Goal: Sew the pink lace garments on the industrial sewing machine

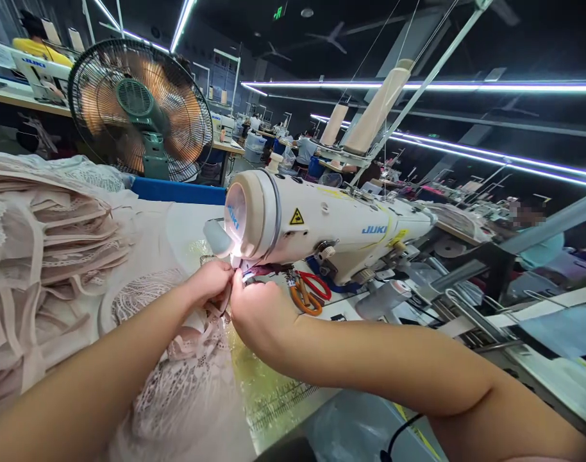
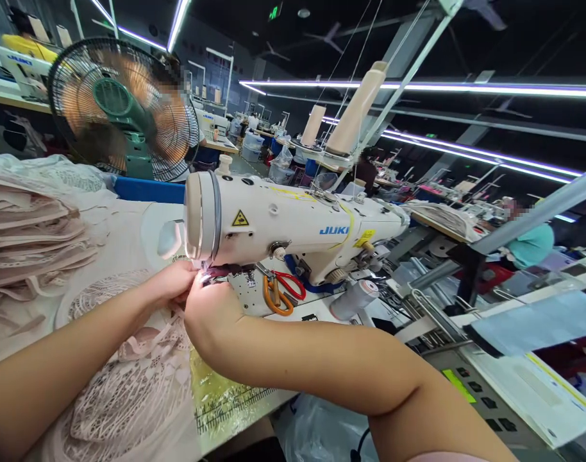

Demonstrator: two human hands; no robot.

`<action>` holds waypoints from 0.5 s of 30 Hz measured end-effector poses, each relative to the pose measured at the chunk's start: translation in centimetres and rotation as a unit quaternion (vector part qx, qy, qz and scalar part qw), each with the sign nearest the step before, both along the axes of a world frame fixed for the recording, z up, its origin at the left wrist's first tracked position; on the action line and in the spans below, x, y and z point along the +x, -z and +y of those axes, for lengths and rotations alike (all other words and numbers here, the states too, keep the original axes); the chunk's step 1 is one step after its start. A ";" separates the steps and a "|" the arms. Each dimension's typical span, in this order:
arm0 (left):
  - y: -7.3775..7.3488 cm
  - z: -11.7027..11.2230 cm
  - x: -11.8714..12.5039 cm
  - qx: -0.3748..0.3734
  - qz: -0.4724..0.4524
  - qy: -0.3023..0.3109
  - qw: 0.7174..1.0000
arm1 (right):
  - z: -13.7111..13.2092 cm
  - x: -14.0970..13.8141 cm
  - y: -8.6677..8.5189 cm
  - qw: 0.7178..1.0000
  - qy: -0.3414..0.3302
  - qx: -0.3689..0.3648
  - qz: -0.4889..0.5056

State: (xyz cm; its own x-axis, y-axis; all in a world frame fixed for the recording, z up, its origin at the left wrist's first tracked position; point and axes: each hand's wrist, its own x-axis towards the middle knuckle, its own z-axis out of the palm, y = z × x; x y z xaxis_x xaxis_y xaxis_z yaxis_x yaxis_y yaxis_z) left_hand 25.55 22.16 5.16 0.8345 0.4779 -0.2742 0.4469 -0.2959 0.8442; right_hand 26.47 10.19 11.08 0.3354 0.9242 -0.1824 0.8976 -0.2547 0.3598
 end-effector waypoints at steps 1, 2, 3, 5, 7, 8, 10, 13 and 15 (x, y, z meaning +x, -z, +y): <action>-0.1 -0.3 -0.4 0.031 0.012 0.017 0.999 | 0.0 0.0 0.0 1.000 0.001 -0.007 0.004; -0.3 -0.7 -0.9 0.072 0.024 0.034 0.997 | -0.1 0.0 0.1 1.000 0.001 -0.016 0.008; -0.5 -1.1 -1.6 0.115 0.036 0.048 0.991 | -0.3 0.1 0.2 1.000 -0.006 -0.026 0.011; -0.9 -2.0 -3.2 0.194 0.052 0.068 0.977 | -0.9 0.3 0.2 0.998 -0.047 -0.040 0.010; -1.4 -3.0 -5.1 0.293 0.081 0.096 0.948 | -1.9 0.7 0.2 0.993 -0.112 -0.026 0.024; -1.6 -3.6 -6.0 0.348 0.101 0.109 0.926 | -2.6 1.0 0.2 0.990 -0.136 -0.004 0.042; -2.0 -4.8 -7.6 0.449 0.149 0.124 0.872 | -3.7 1.5 0.4 0.985 -0.123 0.069 0.103; -2.2 -6.5 -9.2 0.556 0.153 0.125 0.807 | -4.6 2.3 1.3 0.915 0.011 0.188 0.357; -2.0 -7.3 -9.7 0.626 0.094 0.142 0.761 | -4.4 2.6 2.4 0.749 0.099 0.231 0.613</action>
